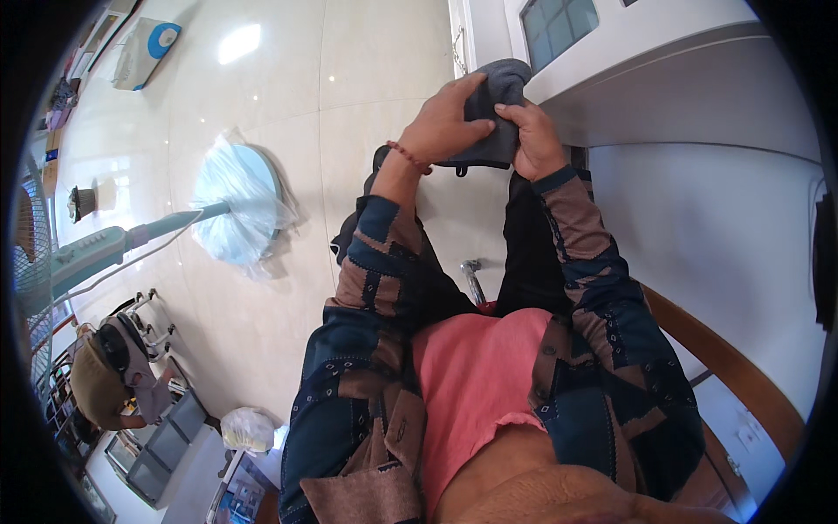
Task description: The person wipes the surfaces of a white cabinet and a wooden door frame using a gray cloth. They clean the sides, top, and glass panels of the cabinet, then briefly handle a small black object before continuing to wipe the cabinet.
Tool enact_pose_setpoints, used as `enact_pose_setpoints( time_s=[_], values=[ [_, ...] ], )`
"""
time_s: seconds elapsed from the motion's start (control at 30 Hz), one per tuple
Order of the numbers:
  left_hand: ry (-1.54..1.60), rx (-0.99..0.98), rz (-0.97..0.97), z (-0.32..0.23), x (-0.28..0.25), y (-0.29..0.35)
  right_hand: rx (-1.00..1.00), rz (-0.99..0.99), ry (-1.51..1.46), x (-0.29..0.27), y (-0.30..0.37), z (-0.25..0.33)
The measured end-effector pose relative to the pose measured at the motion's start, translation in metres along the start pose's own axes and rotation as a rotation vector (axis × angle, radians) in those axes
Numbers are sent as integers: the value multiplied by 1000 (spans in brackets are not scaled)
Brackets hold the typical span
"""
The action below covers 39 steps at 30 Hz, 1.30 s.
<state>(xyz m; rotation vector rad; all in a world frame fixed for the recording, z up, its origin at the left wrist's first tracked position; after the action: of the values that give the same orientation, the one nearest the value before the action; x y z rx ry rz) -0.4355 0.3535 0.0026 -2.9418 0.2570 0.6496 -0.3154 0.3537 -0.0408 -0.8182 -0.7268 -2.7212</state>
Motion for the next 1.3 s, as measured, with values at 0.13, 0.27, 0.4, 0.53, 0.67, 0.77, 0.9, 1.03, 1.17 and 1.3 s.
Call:
enact_pose_setpoints(
  time_s=[0.13,0.27,0.4,0.53,0.67,0.77,0.9,1.03,1.17,1.3],
  values=[
    [-44,-21,36,1,2,-1,32,-4,-4,-2,-9,-3],
    [-132,-104,65,20,24,-19,53,-51,-120,-21,-20,-17],
    [-388,-274,-151,35,15,-39,-67,-307,446,-36,-3,0],
    [-582,-259,57,50,58,-48,-114,-87,1188,-39,1,-8],
    [-715,-228,14,52,79,-67,-47,10,1678,-30,8,-3],
    [-792,-180,-141,64,72,-97,72,176,1634,-33,6,-20],
    [-820,-161,-219,74,60,-137,107,196,1624,-28,13,-23],
    [-690,-190,-301,97,49,-172,92,251,1543,-25,17,-34],
    [-602,-198,-276,98,47,-184,85,298,1593,-20,24,-37],
    [-546,-146,-234,103,51,-182,24,321,1630,-17,29,-39]
  ],
)
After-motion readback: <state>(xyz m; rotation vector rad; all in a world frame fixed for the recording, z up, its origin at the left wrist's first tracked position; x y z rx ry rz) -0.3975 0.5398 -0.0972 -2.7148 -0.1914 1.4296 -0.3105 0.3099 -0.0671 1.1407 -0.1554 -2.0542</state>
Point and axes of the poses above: each hand's wrist, its own y-axis away from the middle knuckle, its own x-axis out of the palm, z = x × y, the point moved 8 cm from there along -y, towards the middle knuckle, and after that the axes turned 1 degree about -x, right-handed, at the moved point
